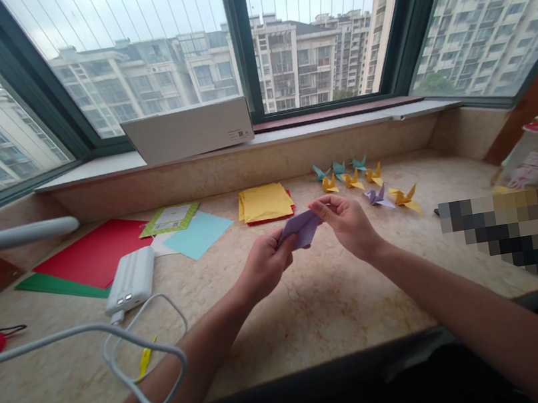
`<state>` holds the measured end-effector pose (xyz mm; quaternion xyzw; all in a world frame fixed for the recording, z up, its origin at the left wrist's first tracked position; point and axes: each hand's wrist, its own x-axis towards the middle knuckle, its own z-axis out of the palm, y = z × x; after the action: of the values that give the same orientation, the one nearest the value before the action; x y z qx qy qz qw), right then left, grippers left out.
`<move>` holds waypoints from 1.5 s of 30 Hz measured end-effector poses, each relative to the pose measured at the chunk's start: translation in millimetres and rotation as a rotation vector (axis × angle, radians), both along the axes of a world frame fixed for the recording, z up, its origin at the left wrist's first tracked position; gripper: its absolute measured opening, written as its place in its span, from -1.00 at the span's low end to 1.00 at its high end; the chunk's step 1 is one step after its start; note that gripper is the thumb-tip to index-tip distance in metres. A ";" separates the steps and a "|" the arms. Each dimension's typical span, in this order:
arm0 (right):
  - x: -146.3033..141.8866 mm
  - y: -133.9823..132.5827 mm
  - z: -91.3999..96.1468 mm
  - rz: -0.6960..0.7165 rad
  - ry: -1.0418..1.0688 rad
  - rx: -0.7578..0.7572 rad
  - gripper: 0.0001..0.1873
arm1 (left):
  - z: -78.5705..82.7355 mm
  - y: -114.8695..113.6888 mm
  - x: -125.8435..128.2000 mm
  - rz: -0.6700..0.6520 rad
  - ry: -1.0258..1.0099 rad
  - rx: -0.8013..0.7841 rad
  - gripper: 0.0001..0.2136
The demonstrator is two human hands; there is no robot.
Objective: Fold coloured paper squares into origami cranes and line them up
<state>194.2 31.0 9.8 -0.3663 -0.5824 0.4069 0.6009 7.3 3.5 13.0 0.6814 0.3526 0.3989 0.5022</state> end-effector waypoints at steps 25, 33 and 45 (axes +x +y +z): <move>16.9 7.3 10.5 0.089 -0.122 0.012 -0.64 | 6.0 3.1 -5.1 0.045 0.001 0.039 -0.73; 16.6 9.4 6.6 0.023 -0.070 0.019 -0.64 | 2.8 4.5 -4.4 -0.012 -0.035 -0.043 -0.69; 10.9 -1.2 12.2 0.206 0.040 -0.105 -0.56 | 4.5 5.0 -3.0 -0.001 -0.095 -0.069 -0.71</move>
<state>205.0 29.7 21.9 -0.3273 -0.5827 0.5038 0.5472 4.3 8.5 17.5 0.6441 0.3415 0.4184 0.5418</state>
